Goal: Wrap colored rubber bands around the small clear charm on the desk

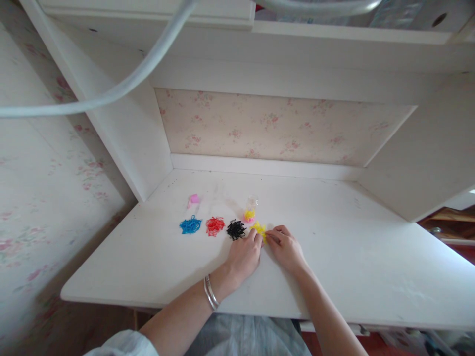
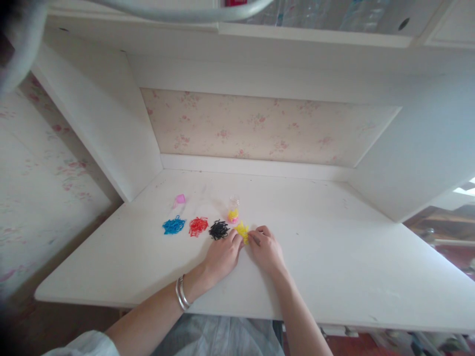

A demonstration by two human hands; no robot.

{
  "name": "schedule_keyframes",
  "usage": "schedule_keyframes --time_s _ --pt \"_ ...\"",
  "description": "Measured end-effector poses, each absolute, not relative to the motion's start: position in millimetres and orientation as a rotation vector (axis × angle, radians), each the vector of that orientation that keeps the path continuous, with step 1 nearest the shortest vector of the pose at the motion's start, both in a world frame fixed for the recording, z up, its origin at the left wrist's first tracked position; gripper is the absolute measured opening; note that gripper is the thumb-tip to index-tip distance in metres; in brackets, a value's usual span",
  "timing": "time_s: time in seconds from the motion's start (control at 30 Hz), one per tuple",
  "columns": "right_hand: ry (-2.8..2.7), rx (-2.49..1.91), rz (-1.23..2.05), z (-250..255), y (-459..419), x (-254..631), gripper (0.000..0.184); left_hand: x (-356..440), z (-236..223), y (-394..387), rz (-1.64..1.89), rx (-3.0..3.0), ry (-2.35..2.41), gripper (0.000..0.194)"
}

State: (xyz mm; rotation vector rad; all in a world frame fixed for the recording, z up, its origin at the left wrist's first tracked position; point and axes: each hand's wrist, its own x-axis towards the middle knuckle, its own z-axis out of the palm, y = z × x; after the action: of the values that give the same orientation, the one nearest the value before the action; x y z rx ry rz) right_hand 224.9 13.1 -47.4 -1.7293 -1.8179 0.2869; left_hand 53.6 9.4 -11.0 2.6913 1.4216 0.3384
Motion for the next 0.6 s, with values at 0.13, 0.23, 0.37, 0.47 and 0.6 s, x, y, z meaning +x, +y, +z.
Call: schedule_keyframes --time_s 0.13,0.23,0.37,0.47,0.6 --pt "-1.803 -1.709 0.287 -46.9 12.7 224.4 0.027 53.2 -11.3 9.9 0.424 2.642 1.413 0.03" --pt "-1.781 -1.689 0.295 -47.5 12.7 224.7 0.03 53.0 -12.6 10.5 0.508 2.577 1.404 0.026" --pt "-1.722 -1.68 0.287 -49.6 13.0 225.7 0.03 52.1 -15.0 12.3 0.673 2.469 1.346 0.022" --pt "-1.693 -1.669 0.272 -50.3 12.9 226.0 0.032 50.5 -15.0 15.9 0.834 2.344 1.256 0.021" --pt "-1.68 -1.663 0.249 -49.5 12.6 225.6 0.034 46.4 -5.6 25.4 1.035 2.023 1.107 0.024"
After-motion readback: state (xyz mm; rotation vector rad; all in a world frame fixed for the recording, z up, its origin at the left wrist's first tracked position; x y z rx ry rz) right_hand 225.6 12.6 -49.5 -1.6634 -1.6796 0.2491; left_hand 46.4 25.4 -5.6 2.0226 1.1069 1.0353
